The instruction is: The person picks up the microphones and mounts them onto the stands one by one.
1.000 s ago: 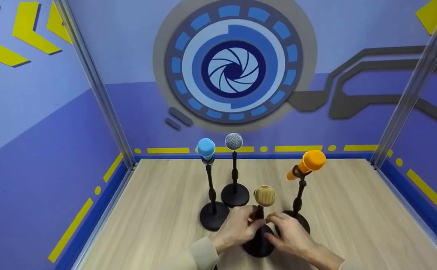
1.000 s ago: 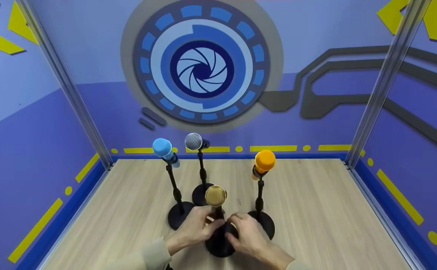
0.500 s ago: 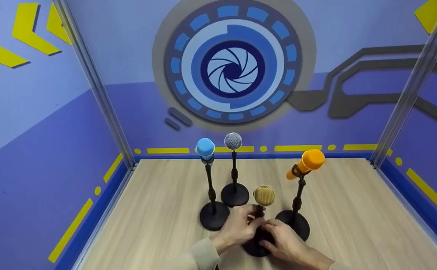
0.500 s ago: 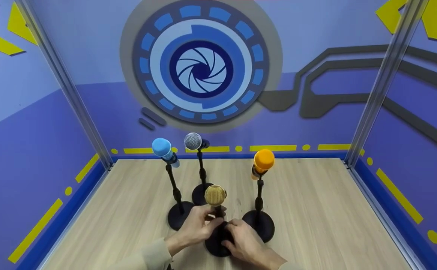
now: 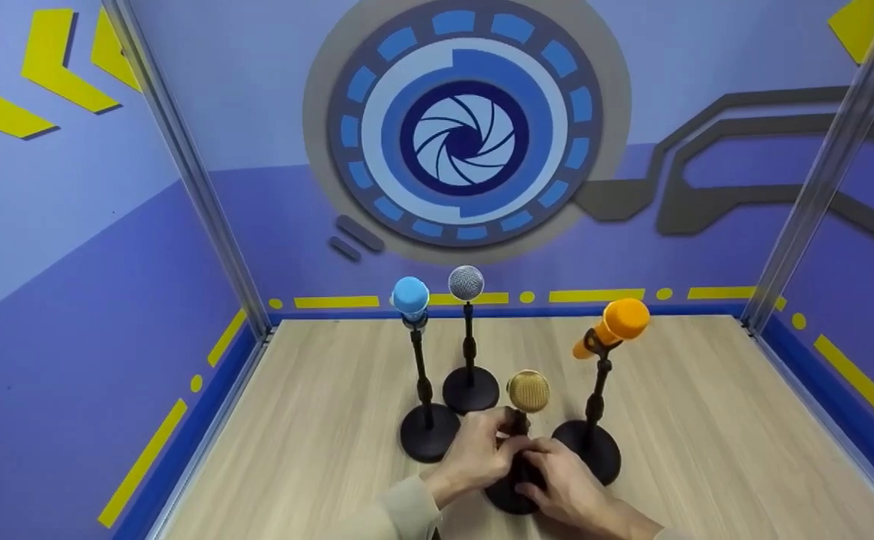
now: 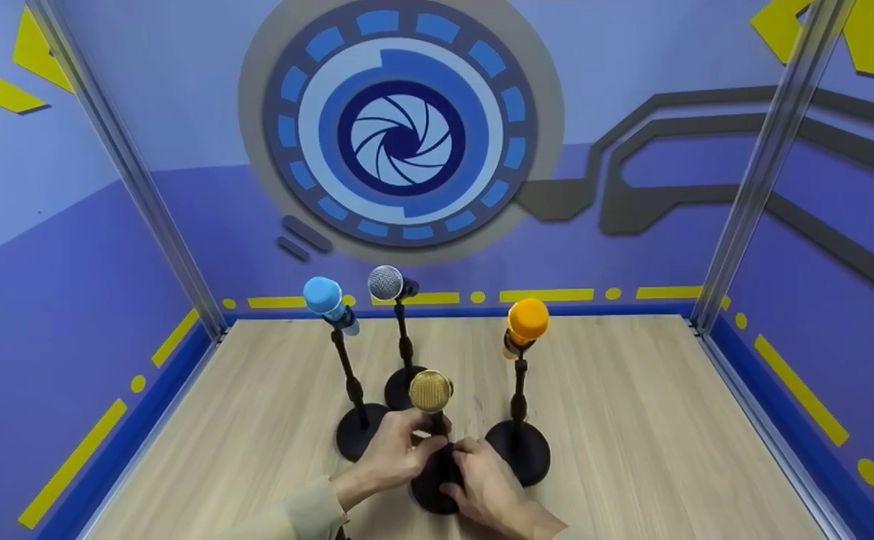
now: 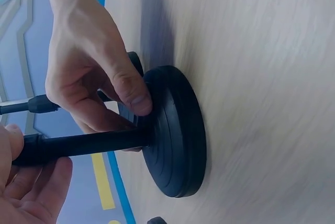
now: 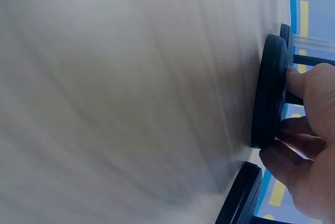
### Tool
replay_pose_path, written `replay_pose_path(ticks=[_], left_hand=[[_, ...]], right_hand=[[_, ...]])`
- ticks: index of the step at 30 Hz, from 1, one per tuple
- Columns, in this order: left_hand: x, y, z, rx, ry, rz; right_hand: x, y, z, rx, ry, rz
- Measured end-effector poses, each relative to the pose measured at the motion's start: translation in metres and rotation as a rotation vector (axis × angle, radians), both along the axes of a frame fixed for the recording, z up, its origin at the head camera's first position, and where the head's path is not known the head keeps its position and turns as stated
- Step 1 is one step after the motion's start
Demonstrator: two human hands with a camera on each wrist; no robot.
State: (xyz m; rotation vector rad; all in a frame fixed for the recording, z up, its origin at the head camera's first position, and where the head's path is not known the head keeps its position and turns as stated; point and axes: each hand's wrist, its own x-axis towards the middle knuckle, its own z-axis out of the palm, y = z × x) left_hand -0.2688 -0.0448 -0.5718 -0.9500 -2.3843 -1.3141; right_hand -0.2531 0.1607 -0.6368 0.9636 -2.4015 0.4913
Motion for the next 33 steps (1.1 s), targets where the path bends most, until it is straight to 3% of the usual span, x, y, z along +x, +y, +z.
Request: replay_pose_path(ticks=[13, 21, 25, 29, 33], left_hand=[[-0.0032, 0.0017, 0.0019, -0.025, -0.004, 0.026], [-0.0057, 0.0039, 0.0013, -0.012, -0.009, 0.062], [-0.0070, 0.0036, 0.0016, -0.004, -0.055, 0.063], [-0.0051, -0.0003, 0.0026, 0.007, -0.128, 0.038], [-0.0033, -0.0053, 0.0055, 0.004, -0.147, -0.016]], right_hand=[[0.0026, -0.0012, 0.0070, 0.014, -0.192, -0.045], [0.0048, -0.0024, 0.0094, 0.021, -0.212, -0.076], [0.0059, -0.0025, 0.0091, 0.022, -0.222, -0.087], [0.0059, -0.0035, 0.0077, 0.034, -0.204, -0.089], [0.0059, -0.0046, 0.0069, 0.027, -0.187, -0.087]])
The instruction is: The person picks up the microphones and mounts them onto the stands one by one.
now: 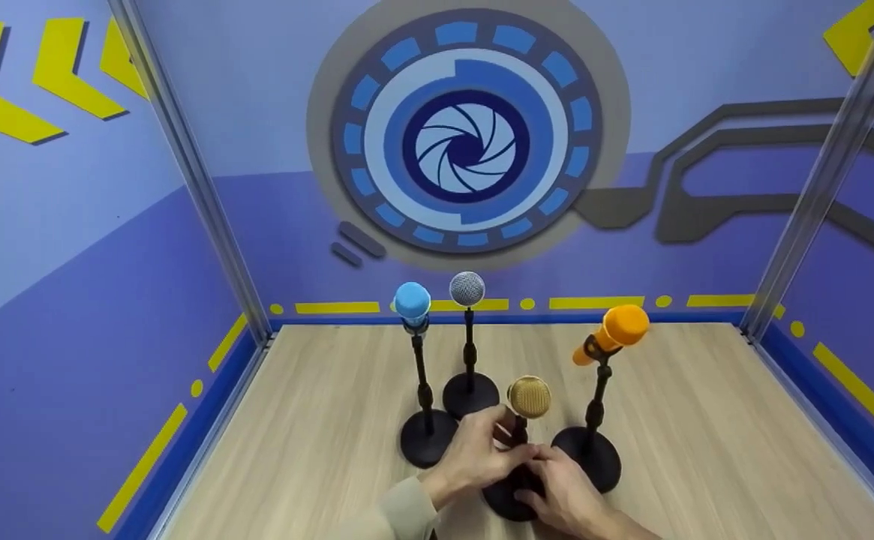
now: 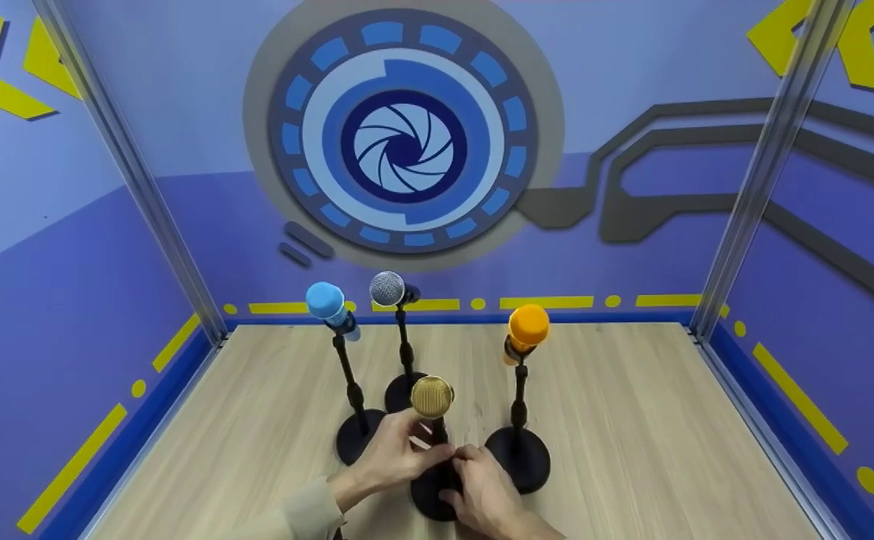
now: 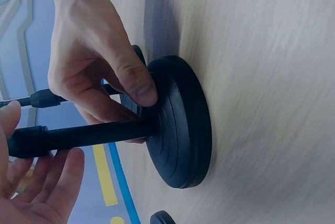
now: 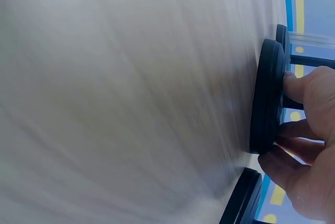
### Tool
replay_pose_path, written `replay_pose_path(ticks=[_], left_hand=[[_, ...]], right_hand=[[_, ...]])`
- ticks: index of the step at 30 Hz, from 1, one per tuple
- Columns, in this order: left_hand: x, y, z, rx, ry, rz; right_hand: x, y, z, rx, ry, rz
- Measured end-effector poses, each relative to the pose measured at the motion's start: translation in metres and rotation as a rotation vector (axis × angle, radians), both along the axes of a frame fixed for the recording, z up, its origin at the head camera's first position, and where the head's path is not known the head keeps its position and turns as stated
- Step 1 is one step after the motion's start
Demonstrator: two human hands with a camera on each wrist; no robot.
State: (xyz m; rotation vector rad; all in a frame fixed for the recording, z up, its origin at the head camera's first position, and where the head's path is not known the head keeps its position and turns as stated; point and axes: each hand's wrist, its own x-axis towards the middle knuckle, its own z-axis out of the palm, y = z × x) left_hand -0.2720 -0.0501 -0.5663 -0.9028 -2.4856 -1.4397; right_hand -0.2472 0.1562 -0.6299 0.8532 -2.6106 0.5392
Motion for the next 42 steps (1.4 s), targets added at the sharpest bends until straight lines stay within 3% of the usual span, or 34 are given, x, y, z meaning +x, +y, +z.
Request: replay_pose_path(ticks=[4, 8, 21, 26, 30, 34, 37, 38, 39, 42], left_hand=[[0.002, -0.003, 0.002, -0.039, 0.026, -0.059], [0.002, -0.004, 0.003, -0.086, 0.063, -0.080], [-0.005, -0.003, 0.009, -0.200, 0.105, -0.064], [-0.007, -0.002, 0.011, -0.228, 0.139, -0.031], [-0.006, -0.001, 0.009, -0.197, 0.163, 0.008], [-0.006, 0.001, 0.004, -0.109, 0.167, 0.035], [-0.007, 0.000, -0.002, -0.033, 0.196, 0.041], [-0.011, 0.000, -0.010, -0.011, 0.235, 0.040], [-0.011, 0.000, -0.011, 0.000, 0.252, 0.040], [-0.009, -0.002, -0.013, 0.022, 0.236, 0.021]], right_hand=[[0.001, 0.001, 0.000, -0.011, -0.020, 0.003], [0.000, 0.001, 0.000, -0.011, -0.040, 0.004], [0.000, 0.001, -0.001, -0.016, -0.006, 0.010], [-0.001, 0.001, -0.001, -0.014, -0.007, 0.011], [-0.001, 0.000, -0.001, -0.008, -0.004, 0.012], [-0.001, 0.001, -0.001, 0.001, -0.013, 0.008], [-0.001, 0.001, -0.002, -0.004, -0.001, 0.011], [-0.001, 0.001, -0.002, -0.006, 0.005, 0.013], [-0.001, 0.002, -0.002, -0.008, 0.012, 0.013], [-0.001, 0.002, -0.003, -0.013, 0.022, 0.016]])
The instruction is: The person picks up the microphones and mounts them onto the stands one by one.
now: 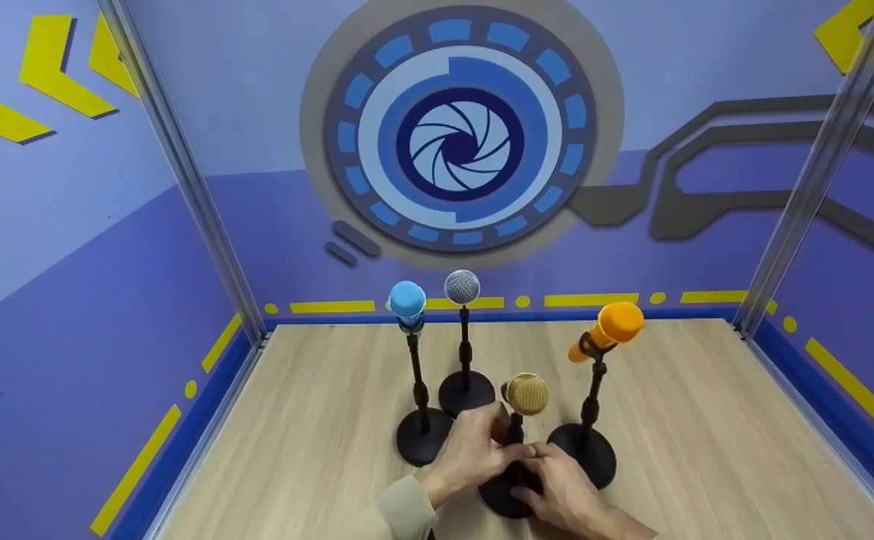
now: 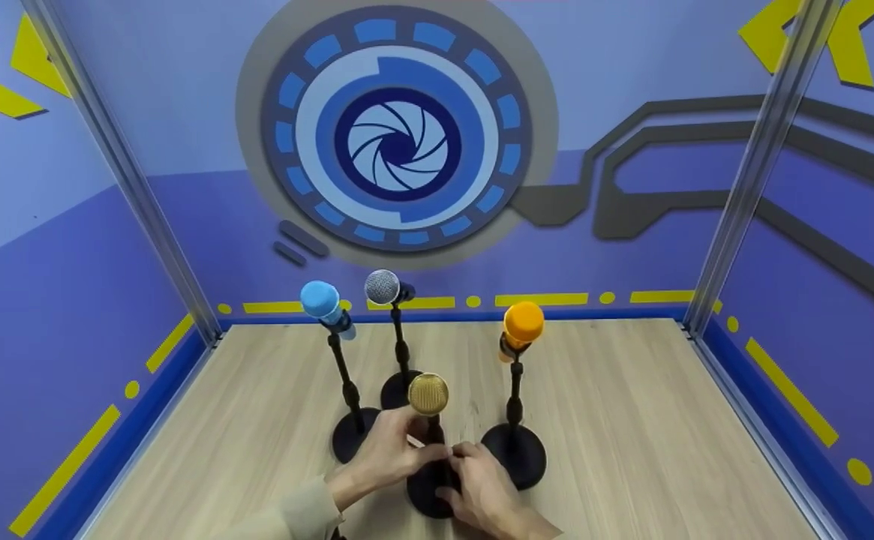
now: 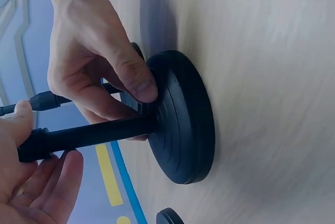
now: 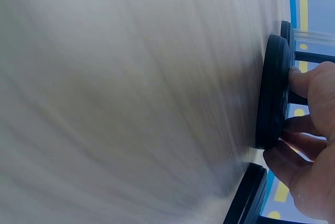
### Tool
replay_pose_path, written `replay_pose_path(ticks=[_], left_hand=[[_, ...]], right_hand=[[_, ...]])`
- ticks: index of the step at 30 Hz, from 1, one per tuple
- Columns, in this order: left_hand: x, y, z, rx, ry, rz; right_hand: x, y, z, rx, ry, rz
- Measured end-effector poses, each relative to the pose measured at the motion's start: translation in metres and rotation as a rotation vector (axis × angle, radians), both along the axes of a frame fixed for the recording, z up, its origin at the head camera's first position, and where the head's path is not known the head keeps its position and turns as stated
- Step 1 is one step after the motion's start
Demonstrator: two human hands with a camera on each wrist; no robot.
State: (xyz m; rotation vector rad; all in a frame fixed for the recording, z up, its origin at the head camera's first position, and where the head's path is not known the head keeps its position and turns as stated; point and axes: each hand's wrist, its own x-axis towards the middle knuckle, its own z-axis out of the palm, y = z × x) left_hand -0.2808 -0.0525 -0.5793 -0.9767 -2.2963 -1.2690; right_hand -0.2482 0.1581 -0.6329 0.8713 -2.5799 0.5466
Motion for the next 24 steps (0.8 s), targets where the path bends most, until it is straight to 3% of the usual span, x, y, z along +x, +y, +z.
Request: replay_pose_path(ticks=[2, 3, 4, 8, 12, 19, 24], left_hand=[[0.002, -0.001, 0.001, -0.016, -0.027, -0.014], [0.008, -0.001, 0.008, -0.030, -0.066, -0.020], [0.010, -0.001, 0.009, -0.045, -0.081, -0.024], [0.014, 0.001, 0.014, -0.111, -0.042, -0.019], [0.013, 0.002, 0.015, -0.113, -0.001, -0.008], [0.011, 0.002, 0.012, -0.069, -0.048, 0.041], [0.012, 0.003, 0.011, -0.068, -0.031, 0.101]], right_hand=[[0.000, 0.000, 0.000, 0.002, -0.006, 0.000], [0.000, 0.000, 0.000, 0.002, -0.012, 0.001], [0.000, 0.001, 0.000, 0.003, -0.019, 0.004], [-0.001, 0.002, 0.001, 0.002, -0.046, 0.007], [-0.001, 0.002, 0.001, -0.011, -0.040, 0.014], [-0.001, 0.001, -0.002, -0.019, 0.019, 0.025], [0.000, 0.002, -0.003, -0.001, 0.024, 0.007]])
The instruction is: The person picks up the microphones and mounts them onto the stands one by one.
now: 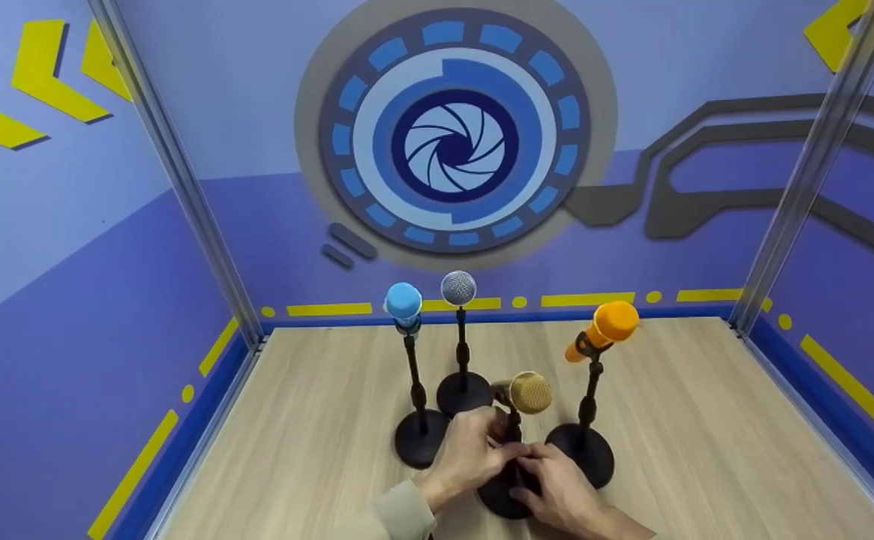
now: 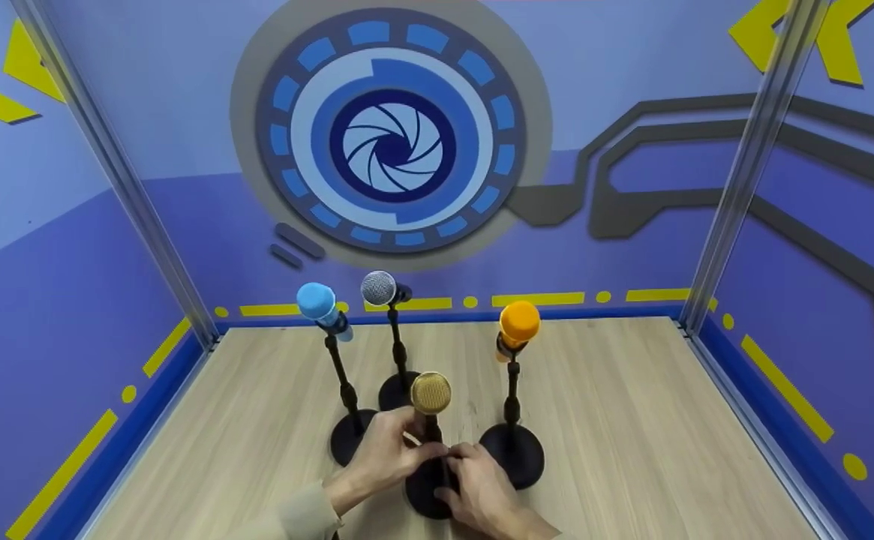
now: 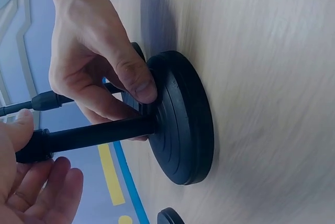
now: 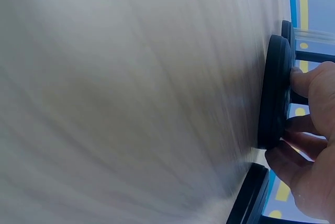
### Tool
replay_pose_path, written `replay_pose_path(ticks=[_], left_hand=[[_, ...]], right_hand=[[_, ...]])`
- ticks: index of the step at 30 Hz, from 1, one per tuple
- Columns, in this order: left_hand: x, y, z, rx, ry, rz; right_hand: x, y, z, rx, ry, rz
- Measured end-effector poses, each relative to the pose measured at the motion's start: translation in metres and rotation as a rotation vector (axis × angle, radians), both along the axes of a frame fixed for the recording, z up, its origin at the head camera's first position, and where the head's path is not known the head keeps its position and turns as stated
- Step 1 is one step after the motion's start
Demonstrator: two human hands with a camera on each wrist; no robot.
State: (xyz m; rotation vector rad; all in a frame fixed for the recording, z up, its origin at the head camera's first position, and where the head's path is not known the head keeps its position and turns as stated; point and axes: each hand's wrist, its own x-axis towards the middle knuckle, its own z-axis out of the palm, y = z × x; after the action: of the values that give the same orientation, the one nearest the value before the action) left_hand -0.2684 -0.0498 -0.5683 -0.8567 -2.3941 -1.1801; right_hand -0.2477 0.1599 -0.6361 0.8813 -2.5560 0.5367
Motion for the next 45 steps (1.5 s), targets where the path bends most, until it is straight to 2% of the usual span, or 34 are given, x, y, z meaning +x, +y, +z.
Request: replay_pose_path(ticks=[4, 13, 19, 26, 30, 36, 42, 45], left_hand=[[0.001, 0.000, -0.001, -0.002, 0.024, 0.021], [0.002, 0.001, 0.004, 0.043, 0.002, 0.031], [0.003, 0.002, 0.009, 0.103, -0.076, 0.000], [0.005, 0.005, 0.012, 0.180, -0.189, -0.047], [0.005, 0.009, 0.014, 0.225, -0.218, -0.084], [0.006, 0.011, 0.015, 0.235, -0.189, -0.093], [0.006, 0.011, 0.019, 0.262, -0.193, -0.113], [0.006, 0.010, 0.023, 0.272, -0.201, -0.115]], right_hand=[[0.001, 0.000, 0.001, 0.012, -0.012, -0.015], [-0.002, 0.001, 0.003, -0.002, -0.075, -0.022], [-0.002, 0.004, 0.005, -0.047, -0.090, -0.003], [-0.002, 0.005, 0.007, -0.043, -0.068, 0.028], [-0.002, 0.006, 0.008, -0.057, -0.085, 0.024], [-0.004, 0.008, 0.011, -0.114, -0.146, 0.010], [-0.006, 0.010, 0.017, -0.244, -0.189, 0.075], [-0.009, 0.010, 0.023, -0.298, -0.239, 0.086]])
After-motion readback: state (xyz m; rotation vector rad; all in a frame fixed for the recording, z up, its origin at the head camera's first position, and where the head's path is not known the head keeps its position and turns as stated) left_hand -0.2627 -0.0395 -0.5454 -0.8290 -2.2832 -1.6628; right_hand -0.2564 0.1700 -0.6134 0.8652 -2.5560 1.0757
